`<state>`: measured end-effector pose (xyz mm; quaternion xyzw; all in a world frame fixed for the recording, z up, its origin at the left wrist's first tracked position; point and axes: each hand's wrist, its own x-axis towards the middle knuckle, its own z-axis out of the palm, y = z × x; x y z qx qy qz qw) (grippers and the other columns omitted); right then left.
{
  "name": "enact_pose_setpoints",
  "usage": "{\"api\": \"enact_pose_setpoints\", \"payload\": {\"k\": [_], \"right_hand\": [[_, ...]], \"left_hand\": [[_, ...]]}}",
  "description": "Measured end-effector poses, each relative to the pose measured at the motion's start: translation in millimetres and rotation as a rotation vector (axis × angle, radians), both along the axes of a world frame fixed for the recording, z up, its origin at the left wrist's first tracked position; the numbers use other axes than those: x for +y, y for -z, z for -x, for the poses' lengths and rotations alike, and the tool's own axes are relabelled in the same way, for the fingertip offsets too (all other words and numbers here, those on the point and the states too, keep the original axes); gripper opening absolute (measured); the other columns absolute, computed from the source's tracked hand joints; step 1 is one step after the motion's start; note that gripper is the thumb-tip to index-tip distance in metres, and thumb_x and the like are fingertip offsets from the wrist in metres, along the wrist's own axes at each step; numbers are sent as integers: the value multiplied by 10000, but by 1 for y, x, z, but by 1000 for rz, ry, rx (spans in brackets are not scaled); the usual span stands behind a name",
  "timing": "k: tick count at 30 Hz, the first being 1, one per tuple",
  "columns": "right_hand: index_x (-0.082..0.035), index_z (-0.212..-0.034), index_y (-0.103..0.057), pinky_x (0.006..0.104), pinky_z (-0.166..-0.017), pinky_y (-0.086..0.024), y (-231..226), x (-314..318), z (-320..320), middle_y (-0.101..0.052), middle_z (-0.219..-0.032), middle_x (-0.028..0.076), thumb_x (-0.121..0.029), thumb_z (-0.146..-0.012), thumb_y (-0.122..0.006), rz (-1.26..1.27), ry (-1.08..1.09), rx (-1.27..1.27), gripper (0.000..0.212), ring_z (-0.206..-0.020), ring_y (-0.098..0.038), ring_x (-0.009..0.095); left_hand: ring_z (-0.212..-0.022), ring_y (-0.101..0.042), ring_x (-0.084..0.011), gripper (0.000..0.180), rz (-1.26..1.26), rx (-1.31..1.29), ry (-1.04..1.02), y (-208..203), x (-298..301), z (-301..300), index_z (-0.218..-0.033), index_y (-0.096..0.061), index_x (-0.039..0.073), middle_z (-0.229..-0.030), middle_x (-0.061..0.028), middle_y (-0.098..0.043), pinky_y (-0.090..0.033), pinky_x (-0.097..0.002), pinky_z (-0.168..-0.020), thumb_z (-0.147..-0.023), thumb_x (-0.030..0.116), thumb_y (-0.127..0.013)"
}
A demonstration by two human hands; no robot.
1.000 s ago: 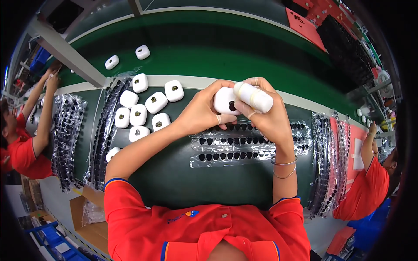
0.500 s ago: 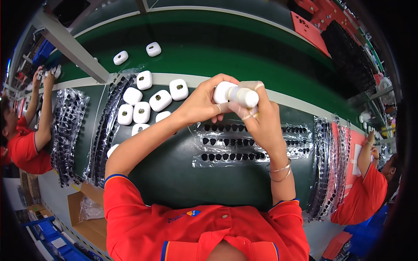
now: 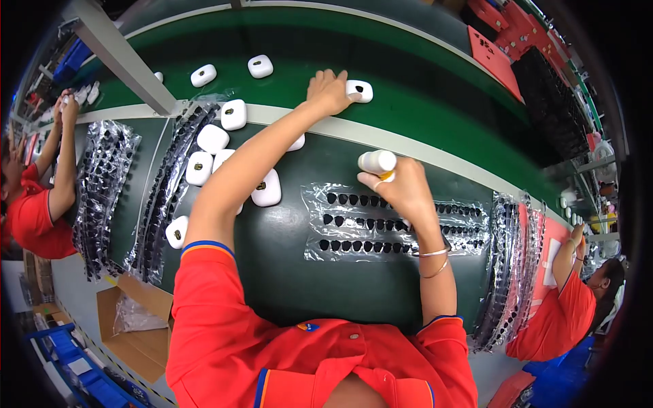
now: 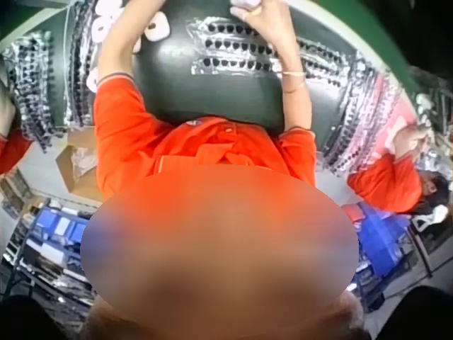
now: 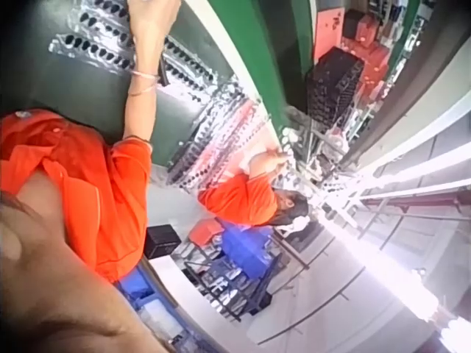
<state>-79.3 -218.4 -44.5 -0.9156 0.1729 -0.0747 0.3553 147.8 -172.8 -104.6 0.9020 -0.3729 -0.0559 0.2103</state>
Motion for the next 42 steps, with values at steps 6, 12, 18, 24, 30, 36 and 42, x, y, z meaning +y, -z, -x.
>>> {"api": "enact_pose_setpoints", "payload": {"k": [6, 12, 18, 24, 30, 36, 42], "right_hand": [[-13, -863, -663, 393, -659, -474, 16, 22, -13, -630, -750, 200, -291, -646, -751, 61, -91, 160, 363, -736, -615, 344], [32, -825, -647, 390, -616, -479, 31, 31, -19, -619, -690, 203, -239, -647, -744, 52, -176, 184, 338, -658, -614, 337], [45, -827, -637, 257, -359, -383, 3, 12, -12, -554, -520, 46, -116, -723, -657, -294, -164, 150, 193, -361, -482, 94], [35, -884, -600, 219, -353, -365, -19, 3, 1, -594, -622, 39, -77, -738, -633, -325, -83, 49, 187, -391, -458, 59], [27, -925, -598, 198, -358, -345, -36, -11, 12, -594, -655, 25, -75, -757, -625, -360, 60, -27, 199, -406, -438, 37], [-4, -928, -571, 183, -376, -362, -46, -18, 15, -565, -695, 6, -76, -754, -635, -394, 148, -196, 199, -447, -453, 38], [-24, -930, -550, 174, -404, -378, -29, -20, 12, -562, -722, 11, -64, -734, -657, -254, 69, -373, 227, -495, -468, 30]], "left_hand": [[-1283, -191, -411, 1043, -168, -144, 413, -38, 103, 52, -1378, -243, 112, -1367, -270, -234, -199, -473, -1030, -534, 402, -781], [-1329, -79, -397, 1070, -265, -119, 408, -25, 124, 84, -1366, -248, 68, -1398, -289, -143, -89, -485, -1080, -516, 413, -798], [-1305, -176, -395, 994, -209, -165, 366, -31, 114, 59, -1351, -280, 65, -1384, -287, -198, -162, -484, -1059, -567, 435, -768], [-1207, -380, -356, 817, 210, -257, -310, 6, 79, -65, -1326, -317, 71, -1303, -253, -370, -344, -399, -972, -675, 373, -709], [-792, -630, -231, 762, 606, 726, -162, -9, 53, -65, -1201, -358, -49, -952, -137, -599, -546, -298, -646, -635, 225, -788], [-775, -639, -218, 529, 609, 1218, -40, -53, 57, 75, -1193, -351, 45, -979, -128, -570, -546, -253, -589, -836, 348, -597], [-868, -598, -180, 539, 684, 1224, 301, -58, 69, 132, -1174, -375, 33, -1001, -88, -540, -554, -289, -702, -723, -22, -664]]}}
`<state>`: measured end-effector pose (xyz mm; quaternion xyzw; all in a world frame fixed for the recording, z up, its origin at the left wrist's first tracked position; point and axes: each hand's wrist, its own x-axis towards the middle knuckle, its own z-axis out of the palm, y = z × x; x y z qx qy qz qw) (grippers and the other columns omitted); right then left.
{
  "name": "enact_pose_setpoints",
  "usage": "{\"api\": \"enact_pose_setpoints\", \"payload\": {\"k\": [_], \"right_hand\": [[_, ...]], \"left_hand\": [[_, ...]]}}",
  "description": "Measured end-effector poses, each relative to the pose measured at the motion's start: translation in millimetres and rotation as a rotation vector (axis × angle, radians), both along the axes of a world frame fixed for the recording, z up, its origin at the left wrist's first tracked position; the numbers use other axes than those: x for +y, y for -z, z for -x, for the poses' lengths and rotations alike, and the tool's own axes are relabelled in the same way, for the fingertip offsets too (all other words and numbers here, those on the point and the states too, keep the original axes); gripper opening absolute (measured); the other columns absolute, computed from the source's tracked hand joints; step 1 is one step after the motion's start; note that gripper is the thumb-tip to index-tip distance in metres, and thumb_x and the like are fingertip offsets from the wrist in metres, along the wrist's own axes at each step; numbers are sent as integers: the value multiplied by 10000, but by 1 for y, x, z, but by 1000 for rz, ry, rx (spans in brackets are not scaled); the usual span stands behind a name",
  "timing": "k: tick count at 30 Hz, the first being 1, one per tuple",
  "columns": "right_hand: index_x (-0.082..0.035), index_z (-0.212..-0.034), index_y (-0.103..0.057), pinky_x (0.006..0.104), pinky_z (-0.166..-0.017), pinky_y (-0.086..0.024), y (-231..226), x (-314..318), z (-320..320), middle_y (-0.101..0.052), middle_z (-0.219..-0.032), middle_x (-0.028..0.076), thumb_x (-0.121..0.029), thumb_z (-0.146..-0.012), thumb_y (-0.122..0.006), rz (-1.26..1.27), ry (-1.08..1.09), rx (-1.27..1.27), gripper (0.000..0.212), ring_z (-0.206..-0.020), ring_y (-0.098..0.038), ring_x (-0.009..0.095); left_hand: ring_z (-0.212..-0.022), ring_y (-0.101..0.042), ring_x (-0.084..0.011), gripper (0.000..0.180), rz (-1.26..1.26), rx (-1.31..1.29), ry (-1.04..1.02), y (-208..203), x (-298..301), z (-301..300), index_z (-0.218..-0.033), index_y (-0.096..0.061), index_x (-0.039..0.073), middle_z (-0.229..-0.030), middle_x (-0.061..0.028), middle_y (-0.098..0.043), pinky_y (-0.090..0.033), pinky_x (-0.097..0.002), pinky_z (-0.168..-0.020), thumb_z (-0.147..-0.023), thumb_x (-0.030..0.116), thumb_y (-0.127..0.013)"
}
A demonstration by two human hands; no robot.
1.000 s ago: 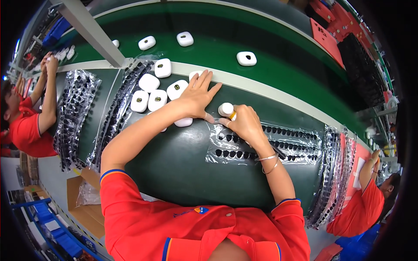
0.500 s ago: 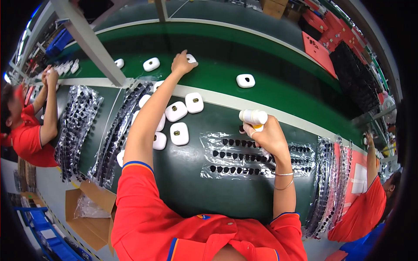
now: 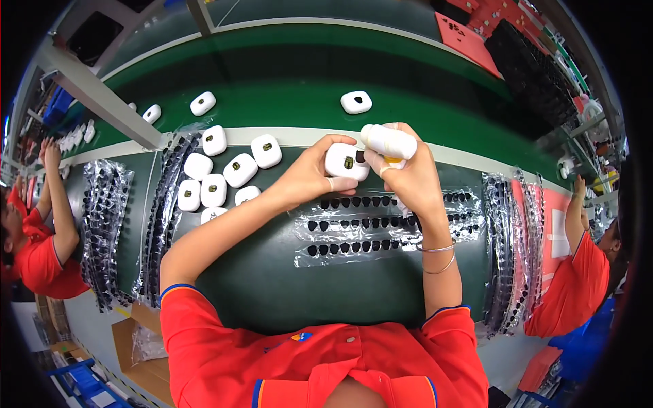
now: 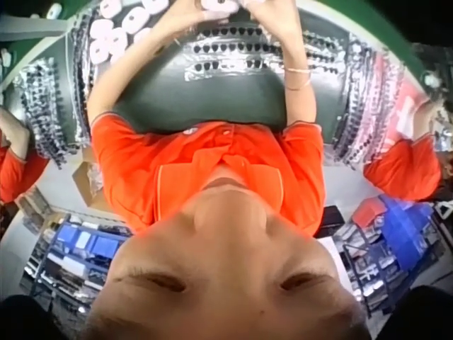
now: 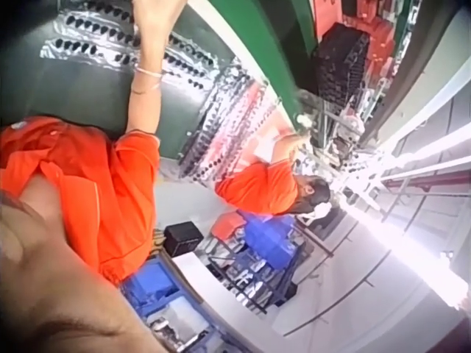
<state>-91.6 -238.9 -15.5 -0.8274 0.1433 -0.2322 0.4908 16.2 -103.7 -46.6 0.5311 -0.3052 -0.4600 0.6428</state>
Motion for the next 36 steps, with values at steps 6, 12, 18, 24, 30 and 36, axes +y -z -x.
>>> {"api": "enact_pose_setpoints", "payload": {"k": [6, 12, 18, 24, 30, 36], "right_hand": [[-22, -939, -532, 187, -413, -381, -6, 5, 3, -572, -723, 22, -49, -730, -662, -4, -73, 128, 247, -501, -473, 36], [-17, -949, -525, 186, -476, -407, 4, 3, 3, -584, -772, 40, -62, -732, -670, 167, -112, 17, 264, -561, -503, 51], [-1, -1017, -497, 257, -661, -470, -14, 26, 10, -601, -877, 83, -93, -757, -672, 72, 25, -262, 327, -729, -566, 134], [-42, -1027, -503, 254, -639, -469, -3, 25, 1, -614, -870, 64, -104, -791, -637, 141, -157, 67, 279, -722, -594, 111], [-7, -926, -598, 269, -609, -469, 12, 17, -5, -639, -807, 64, -123, -695, -734, 107, -112, 91, 292, -679, -587, 115], [5, -846, -658, 360, -660, -475, 57, 30, -22, -630, -723, 192, -264, -666, -747, 264, -188, 423, 336, -685, -619, 334]], "left_hand": [[-850, -596, -163, 542, 42, -133, -45, -2, 2, 11, -1172, -369, 55, -989, -89, -534, -552, -272, -646, -726, -55, -655], [-790, -613, -163, 525, 39, -135, -3, -7, 6, 10, -1204, -345, 56, -993, -92, -549, -543, -260, -607, -770, -24, -630], [-669, -590, -122, 453, 25, -122, -12, -11, 11, -4, -1185, -381, 56, -872, -71, -568, -510, -231, -544, -799, 26, -616], [-604, -576, -114, 484, 57, -4, 20, 2, 13, -9, -1182, -388, 54, -833, -63, -569, -493, -236, -535, -767, 41, -635], [-701, -580, -130, 459, -205, -521, -184, 16, -13, -72, -1133, -471, 71, -887, -69, -587, -481, -257, -572, -756, 216, -688], [-1040, -498, -305, 571, -630, -1317, -516, 59, -28, -153, -1234, -480, 124, -1081, -149, -570, -399, -375, -878, -764, 416, -618]]}}
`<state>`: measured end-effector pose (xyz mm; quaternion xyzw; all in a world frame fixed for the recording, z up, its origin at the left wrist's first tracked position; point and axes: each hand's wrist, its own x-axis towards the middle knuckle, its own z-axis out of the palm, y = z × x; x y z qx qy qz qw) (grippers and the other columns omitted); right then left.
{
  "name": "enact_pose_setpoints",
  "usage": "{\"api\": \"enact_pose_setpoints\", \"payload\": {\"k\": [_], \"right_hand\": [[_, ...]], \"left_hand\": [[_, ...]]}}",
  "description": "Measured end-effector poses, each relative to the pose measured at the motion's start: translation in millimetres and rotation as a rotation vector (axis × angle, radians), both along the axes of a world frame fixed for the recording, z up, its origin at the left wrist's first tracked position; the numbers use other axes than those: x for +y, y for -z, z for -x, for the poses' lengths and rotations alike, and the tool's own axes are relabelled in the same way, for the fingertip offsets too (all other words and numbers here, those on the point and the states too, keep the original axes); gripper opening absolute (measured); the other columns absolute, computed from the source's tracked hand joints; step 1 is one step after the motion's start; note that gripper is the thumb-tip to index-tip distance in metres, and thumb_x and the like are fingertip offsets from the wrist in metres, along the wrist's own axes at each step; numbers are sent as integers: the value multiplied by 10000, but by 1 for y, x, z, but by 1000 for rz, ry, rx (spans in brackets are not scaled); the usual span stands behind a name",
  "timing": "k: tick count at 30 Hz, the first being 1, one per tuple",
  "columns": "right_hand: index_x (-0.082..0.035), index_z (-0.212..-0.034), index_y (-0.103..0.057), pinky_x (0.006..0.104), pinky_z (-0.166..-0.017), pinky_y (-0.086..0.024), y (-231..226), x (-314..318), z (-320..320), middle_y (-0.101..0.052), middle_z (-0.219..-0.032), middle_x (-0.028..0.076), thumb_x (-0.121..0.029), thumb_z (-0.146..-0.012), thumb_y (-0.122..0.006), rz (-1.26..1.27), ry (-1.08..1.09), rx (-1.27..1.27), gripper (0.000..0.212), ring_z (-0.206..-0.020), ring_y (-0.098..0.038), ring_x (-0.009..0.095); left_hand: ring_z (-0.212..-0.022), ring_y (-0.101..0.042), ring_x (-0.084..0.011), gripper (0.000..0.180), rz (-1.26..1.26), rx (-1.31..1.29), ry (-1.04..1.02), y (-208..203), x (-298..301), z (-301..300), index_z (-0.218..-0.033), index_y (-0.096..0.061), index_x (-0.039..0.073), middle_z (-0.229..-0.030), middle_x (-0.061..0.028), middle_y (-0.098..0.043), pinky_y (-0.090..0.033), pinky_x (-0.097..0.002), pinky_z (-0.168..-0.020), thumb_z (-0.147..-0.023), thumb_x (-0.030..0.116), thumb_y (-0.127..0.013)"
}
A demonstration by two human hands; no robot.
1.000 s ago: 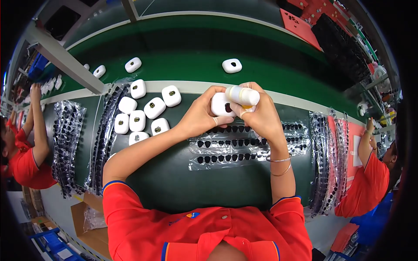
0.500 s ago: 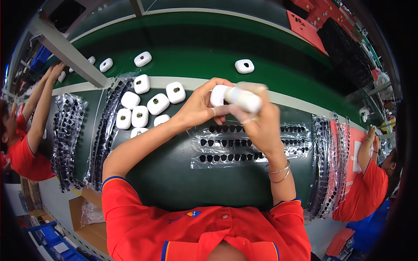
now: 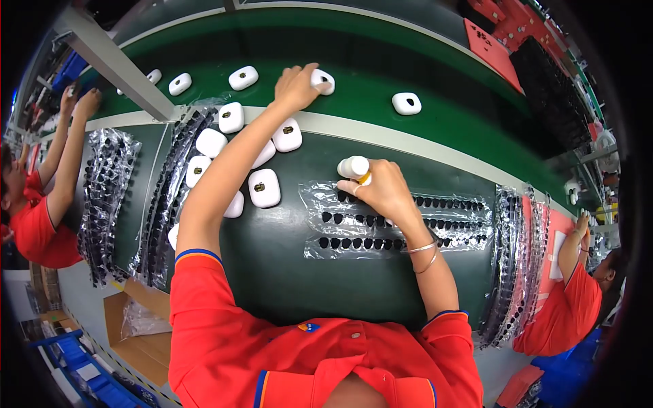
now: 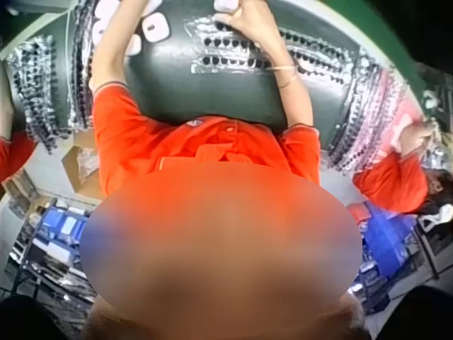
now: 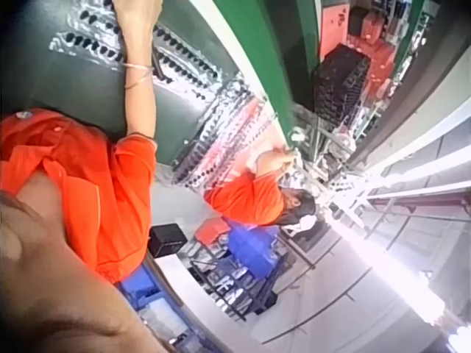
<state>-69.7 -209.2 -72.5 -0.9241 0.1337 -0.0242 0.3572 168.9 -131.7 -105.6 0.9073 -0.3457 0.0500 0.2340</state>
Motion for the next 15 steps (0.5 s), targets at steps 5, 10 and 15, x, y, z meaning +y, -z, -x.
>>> {"api": "enact_pose_setpoints", "payload": {"k": [5, 10, 15], "right_hand": [[30, -750, -633, 413, -652, -474, -1, 5, -1, -615, -701, 205, -314, -633, -760, 0, 11, 139, 384, -712, -609, 355], [38, -747, -639, 399, -638, -477, 3, 5, 0, -617, -697, 208, -279, -617, -773, 66, -4, 108, 368, -689, -612, 354], [48, -759, -644, 336, -532, -480, -14, -3, 0, -587, -557, 175, -150, -649, -702, -156, -49, 257, 234, -499, -606, 247]], "left_hand": [[-1185, -351, -387, 770, -1, -232, 182, 8, 23, 16, -1297, -408, 148, -1263, -237, -394, -305, -455, -965, -653, 442, -709], [-1331, -55, -407, 1122, -378, -22, 581, -27, 65, 97, -1371, -270, 145, -1413, -278, -104, -75, -495, -1076, -435, 396, -836], [-1336, -33, -396, 1130, -376, -29, 525, -31, 70, 97, -1375, -260, 134, -1417, -281, -79, -62, -489, -1079, -439, 400, -835]]}}
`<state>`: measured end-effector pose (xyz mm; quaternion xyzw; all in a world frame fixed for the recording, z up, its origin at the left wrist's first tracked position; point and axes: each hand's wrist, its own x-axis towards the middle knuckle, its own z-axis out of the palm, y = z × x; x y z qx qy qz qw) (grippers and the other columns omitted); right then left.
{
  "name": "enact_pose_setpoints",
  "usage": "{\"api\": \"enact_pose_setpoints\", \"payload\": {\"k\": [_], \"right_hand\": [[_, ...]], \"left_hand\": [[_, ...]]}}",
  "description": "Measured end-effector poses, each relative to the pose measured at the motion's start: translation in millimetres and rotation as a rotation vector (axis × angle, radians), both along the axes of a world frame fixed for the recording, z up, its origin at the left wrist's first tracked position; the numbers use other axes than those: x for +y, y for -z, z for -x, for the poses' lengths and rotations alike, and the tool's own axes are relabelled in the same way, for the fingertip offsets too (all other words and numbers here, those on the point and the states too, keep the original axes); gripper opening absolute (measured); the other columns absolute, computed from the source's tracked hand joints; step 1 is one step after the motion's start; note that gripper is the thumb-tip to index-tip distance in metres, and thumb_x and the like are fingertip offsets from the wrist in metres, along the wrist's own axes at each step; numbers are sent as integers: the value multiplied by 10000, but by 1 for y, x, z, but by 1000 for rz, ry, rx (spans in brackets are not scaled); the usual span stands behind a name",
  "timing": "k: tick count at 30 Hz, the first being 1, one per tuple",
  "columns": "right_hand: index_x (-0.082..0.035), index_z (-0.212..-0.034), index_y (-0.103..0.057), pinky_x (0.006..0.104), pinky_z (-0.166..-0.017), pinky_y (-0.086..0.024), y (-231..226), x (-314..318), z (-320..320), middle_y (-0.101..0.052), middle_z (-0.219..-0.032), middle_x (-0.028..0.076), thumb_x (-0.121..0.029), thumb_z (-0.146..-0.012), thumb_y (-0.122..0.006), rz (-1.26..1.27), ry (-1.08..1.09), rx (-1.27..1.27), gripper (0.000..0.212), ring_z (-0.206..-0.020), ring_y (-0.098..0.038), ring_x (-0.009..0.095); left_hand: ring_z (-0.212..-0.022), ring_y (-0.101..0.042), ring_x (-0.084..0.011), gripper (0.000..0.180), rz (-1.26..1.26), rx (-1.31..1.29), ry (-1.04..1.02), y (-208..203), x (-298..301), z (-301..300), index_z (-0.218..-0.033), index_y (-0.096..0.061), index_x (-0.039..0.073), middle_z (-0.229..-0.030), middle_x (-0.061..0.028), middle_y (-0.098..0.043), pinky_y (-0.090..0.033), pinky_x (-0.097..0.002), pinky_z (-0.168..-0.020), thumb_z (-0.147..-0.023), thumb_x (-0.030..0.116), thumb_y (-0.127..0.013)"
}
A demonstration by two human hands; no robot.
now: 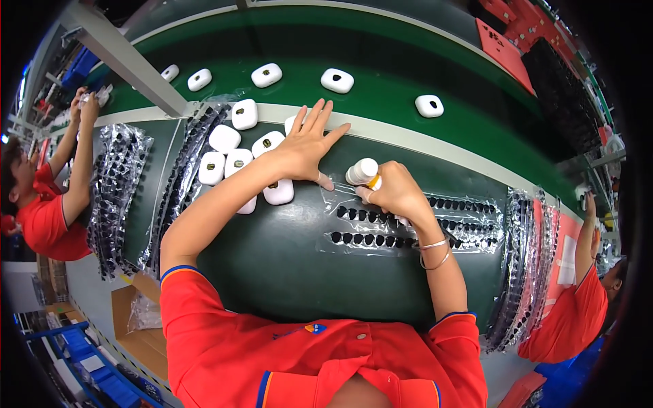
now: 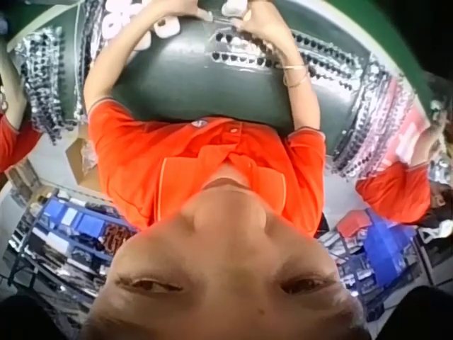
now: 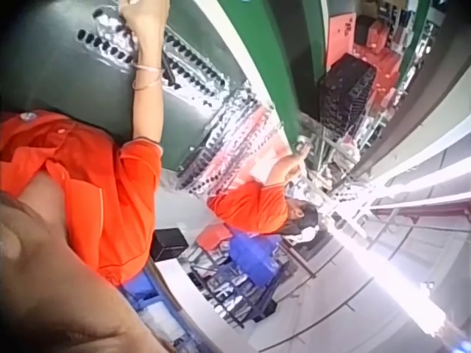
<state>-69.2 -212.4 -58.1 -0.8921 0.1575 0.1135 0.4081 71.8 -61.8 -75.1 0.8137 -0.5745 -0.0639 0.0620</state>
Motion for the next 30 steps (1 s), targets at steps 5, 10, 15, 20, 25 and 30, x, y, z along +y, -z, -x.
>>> {"api": "enact_pose_setpoints", "payload": {"k": [5, 10, 15, 20, 25, 30], "right_hand": [[27, -796, -657, 328, -529, -473, -12, 0, 3, -597, -576, 173, -168, -633, -714, -71, 31, -46, 260, -490, -602, 239], [40, -758, -640, 288, -420, -429, 17, -3, -1, -580, -531, 101, -190, -660, -723, -1, 25, -183, 264, -401, -539, 150], [31, -776, -650, 376, -623, -476, 21, 8, -6, -620, -675, 186, -261, -623, -761, 170, 43, -197, 347, -667, -615, 337], [34, -797, -643, 381, -626, -485, 22, 15, -8, -618, -678, 198, -255, -642, -746, 296, 11, -188, 343, -636, -614, 337], [51, -804, -632, 324, -460, -455, 12, -1, -5, -589, -563, 142, -154, -680, -685, 98, -29, -163, 245, -427, -563, 218], [57, -821, -632, 330, -504, -473, -24, -4, 1, -612, -622, 173, -113, -686, -682, -97, 93, -62, 223, -508, -612, 236]], "left_hand": [[-1334, -28, -402, 1086, 82, 22, -80, -9, 3, -21, -1376, -250, 132, -1412, -286, -99, -64, -489, -1074, -500, 476, -791], [-1230, -357, -317, 571, 111, -17, 46, -20, 7, 16, -1124, -524, 49, -1197, -164, -491, -260, -459, -1018, -669, 332, -721], [-1056, -536, -211, 323, -132, 49, 211, -18, 28, 46, -986, -614, 52, -1141, -72, -568, -368, -427, -944, -730, 242, -663], [-1062, -535, -202, 312, -132, 11, 169, -15, 35, 49, -986, -620, 70, -1143, -66, -567, -364, -445, -949, -731, 244, -661], [-1009, -558, -209, 246, -55, -34, 172, -13, 39, 44, -916, -647, 79, -1115, -67, -578, -367, -448, -939, -728, 236, -663], [-853, -571, -254, 148, 209, 257, 38, -17, 14, -3, -791, -658, 65, -926, -94, -598, -446, -377, -757, -711, 189, -664]]}}
